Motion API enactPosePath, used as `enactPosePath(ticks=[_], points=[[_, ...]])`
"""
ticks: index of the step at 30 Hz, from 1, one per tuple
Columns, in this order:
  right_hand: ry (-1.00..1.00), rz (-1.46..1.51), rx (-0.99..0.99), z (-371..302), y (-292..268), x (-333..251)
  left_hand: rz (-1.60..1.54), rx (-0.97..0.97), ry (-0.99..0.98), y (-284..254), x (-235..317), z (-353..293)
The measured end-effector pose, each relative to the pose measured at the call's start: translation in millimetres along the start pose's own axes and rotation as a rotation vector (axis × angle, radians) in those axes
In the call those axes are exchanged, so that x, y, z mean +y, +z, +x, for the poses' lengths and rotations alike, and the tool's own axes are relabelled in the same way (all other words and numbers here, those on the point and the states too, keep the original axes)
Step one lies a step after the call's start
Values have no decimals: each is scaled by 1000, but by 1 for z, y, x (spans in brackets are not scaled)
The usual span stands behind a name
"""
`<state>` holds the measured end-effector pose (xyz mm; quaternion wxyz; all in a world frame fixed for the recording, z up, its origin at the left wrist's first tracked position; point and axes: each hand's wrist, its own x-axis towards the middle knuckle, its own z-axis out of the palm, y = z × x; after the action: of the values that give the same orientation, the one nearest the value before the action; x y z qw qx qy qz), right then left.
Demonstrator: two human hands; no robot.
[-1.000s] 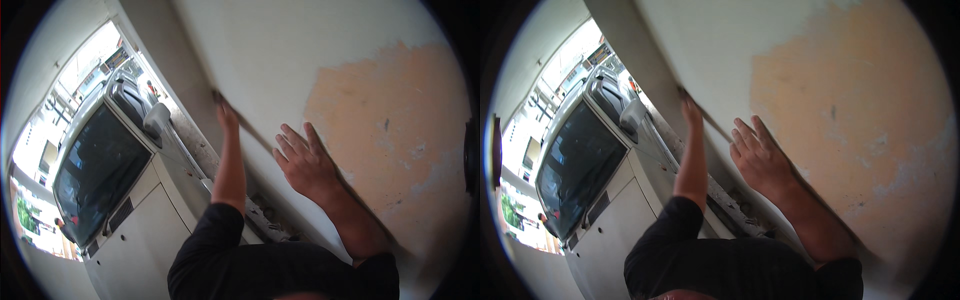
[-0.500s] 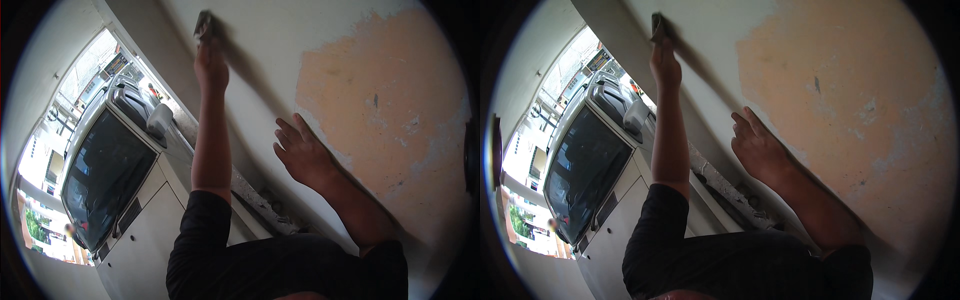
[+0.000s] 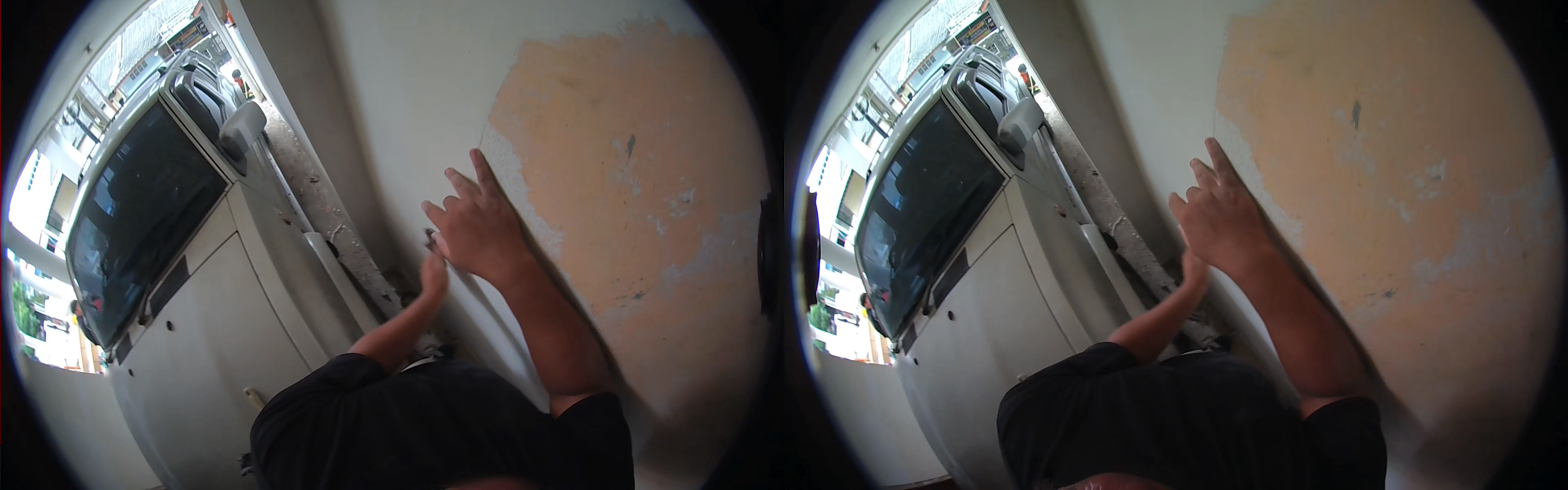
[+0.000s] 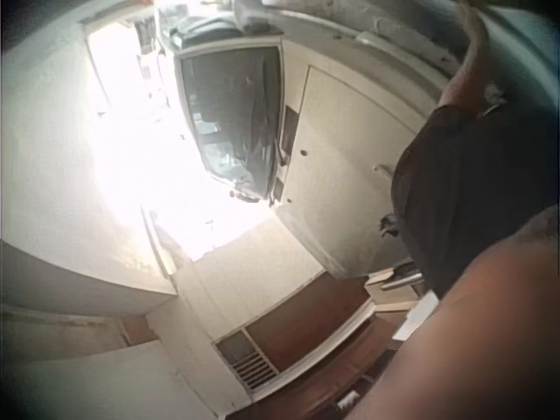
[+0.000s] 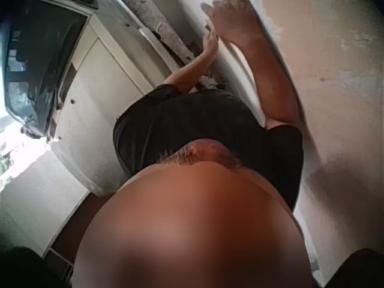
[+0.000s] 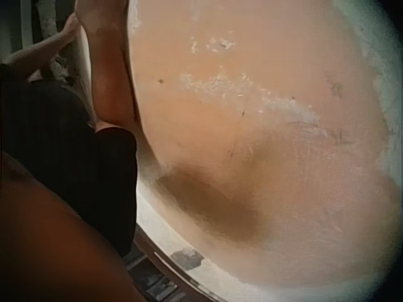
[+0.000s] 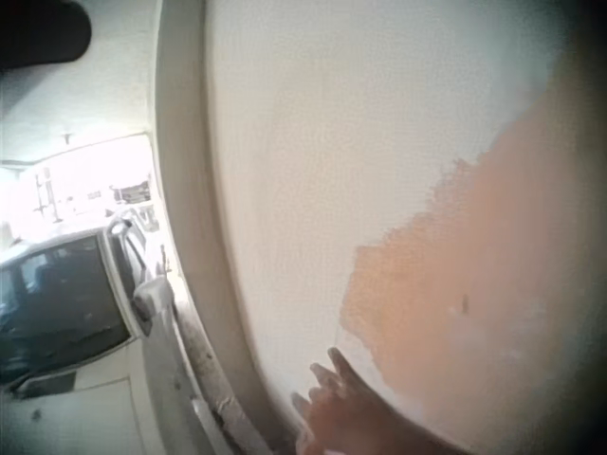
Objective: The person sands and scrapes a wall to prepare it for painting, using sandpaper and a scraper.
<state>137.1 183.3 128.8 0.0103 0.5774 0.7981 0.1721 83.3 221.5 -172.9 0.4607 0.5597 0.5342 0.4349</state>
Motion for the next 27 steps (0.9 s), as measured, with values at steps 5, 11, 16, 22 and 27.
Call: enactPosePath(ticks=[5,11,16,22,27], points=[[-110,3,135,9,-9,-18,-34,189,199,-96,90,148],[-70,-19,-57,9,-14,-18,-181,37,224,-31,90,24],[-69,-59,-116,-16,1,-21,33,-61,251,10,28,-82],[-13,-12,-173,-110,40,-43,-88,245,5,-41,85,65],[136,-43,-412,-236,94,-57,-197,307,-147,64,47,-64]])
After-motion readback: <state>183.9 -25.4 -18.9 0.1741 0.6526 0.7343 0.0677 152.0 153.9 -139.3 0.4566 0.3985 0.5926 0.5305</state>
